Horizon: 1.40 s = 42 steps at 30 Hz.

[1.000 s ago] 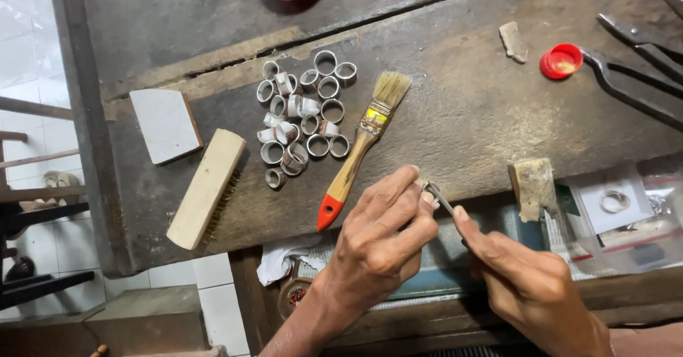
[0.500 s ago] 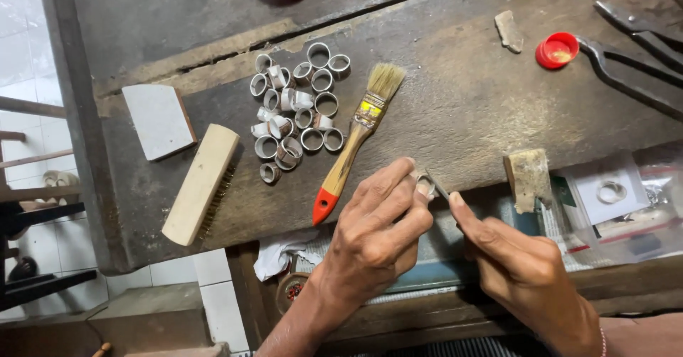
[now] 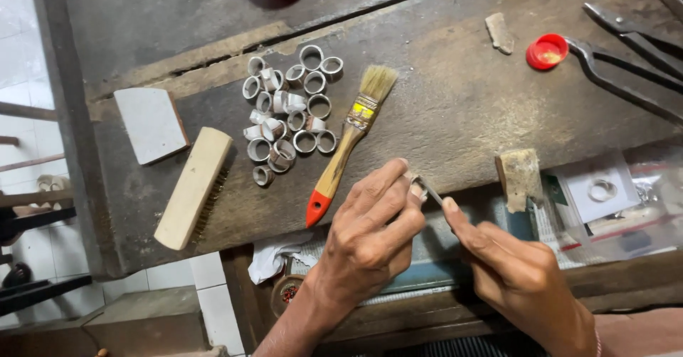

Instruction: The person is using a needle file to smooth the surfaces of a small silver ring at a jeweler's workbench.

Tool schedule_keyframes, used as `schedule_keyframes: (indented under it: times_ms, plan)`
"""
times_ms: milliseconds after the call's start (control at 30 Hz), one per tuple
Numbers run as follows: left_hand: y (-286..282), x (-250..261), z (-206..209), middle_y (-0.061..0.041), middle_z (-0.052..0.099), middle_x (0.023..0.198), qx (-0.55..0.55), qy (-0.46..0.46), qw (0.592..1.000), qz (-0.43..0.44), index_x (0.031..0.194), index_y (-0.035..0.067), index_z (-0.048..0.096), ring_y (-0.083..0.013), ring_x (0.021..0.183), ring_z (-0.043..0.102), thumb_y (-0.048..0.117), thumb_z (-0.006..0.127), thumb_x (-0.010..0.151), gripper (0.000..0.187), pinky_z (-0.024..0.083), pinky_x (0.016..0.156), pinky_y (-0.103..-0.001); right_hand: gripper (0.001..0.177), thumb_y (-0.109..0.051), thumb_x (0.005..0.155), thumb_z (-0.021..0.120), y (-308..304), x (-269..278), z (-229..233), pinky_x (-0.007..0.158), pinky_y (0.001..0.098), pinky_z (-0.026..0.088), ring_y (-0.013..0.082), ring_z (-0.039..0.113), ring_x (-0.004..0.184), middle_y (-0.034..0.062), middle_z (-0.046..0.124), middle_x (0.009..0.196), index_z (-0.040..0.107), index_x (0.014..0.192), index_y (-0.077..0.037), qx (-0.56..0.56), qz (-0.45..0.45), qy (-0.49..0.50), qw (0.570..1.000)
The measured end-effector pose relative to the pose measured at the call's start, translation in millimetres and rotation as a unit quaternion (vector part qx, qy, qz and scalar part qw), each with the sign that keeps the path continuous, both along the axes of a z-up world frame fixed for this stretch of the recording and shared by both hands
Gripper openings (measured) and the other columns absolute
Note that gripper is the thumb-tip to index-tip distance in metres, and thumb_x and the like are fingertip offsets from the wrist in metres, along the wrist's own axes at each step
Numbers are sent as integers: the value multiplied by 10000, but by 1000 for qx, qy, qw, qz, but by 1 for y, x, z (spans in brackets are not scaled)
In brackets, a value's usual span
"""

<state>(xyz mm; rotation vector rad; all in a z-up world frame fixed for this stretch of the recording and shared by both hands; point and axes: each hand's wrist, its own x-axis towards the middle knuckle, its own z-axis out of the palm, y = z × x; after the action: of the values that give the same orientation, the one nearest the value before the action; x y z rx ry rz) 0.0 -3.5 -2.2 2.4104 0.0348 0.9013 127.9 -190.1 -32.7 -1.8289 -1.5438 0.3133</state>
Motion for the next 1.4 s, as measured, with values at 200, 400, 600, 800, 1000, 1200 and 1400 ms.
schedule_keyframes:
  times_ms: [200, 400, 600, 800, 1000, 1200, 1400]
  plan:
    - [-1, 5, -2, -248, 676, 1042, 40, -6, 999, 28, 962, -104, 634, -429, 1137, 678, -57, 419, 1002, 224, 552, 994, -461, 496, 88, 941, 531, 4, 2, 8, 649, 290, 507, 150, 610, 662, 28, 728, 1088, 544, 1426, -12, 10, -15, -33, 999]
    - [-5, 5, -7, -255, 684, 1079, 62, -29, 997, 39, 951, -93, 649, -436, 1106, 702, -17, 551, 1015, 140, 590, 951, -476, 363, -14, 984, 602, -4, -1, 0, 569, 275, 492, 134, 595, 607, 59, 669, 852, 574, 1325, 107, 101, -88, -99, 986]
    - [-9, 7, -15, -277, 696, 1067, 86, -35, 995, 47, 955, -95, 645, -451, 1100, 706, 1, 623, 993, 106, 588, 938, -474, 406, 55, 998, 483, -1, 6, -3, 541, 300, 452, 119, 576, 562, 22, 715, 905, 573, 1392, 23, 49, -93, -184, 977]
    - [-16, 11, -15, -211, 704, 1034, 110, -66, 989, 79, 937, -37, 653, -385, 1036, 747, 22, 676, 964, 69, 597, 884, -399, 362, 33, 1025, 461, -10, 10, -10, 633, 289, 565, 156, 669, 644, 90, 691, 859, 495, 1372, 129, 171, -58, -143, 973]
    - [-37, 14, -18, -197, 686, 1073, 24, -106, 991, 82, 954, -36, 646, -370, 1050, 743, 39, 719, 929, 107, 674, 919, -425, 438, -9, 1003, 471, -6, 10, -15, 460, 290, 390, 98, 501, 451, -46, 665, 784, 547, 1434, -23, 47, -97, -196, 975]
    - [-46, 8, -35, -244, 674, 1165, -6, -107, 993, 44, 1050, -36, 648, -374, 972, 782, 31, 618, 979, 103, 678, 868, -381, 414, -29, 1006, 572, -3, 12, -10, 549, 296, 472, 125, 584, 532, 96, 775, 1080, 507, 1399, 88, 91, -79, -117, 986]
    - [-41, 0, -28, -323, 607, 1303, -55, -24, 998, -35, 1296, -76, 516, -472, 1176, 713, 0, 520, 1049, 259, 624, 1042, -481, 260, -70, 1009, 504, -8, 9, -13, 703, 216, 638, 109, 758, 711, 68, 758, 951, 626, 1231, -11, 115, -110, 59, 985]
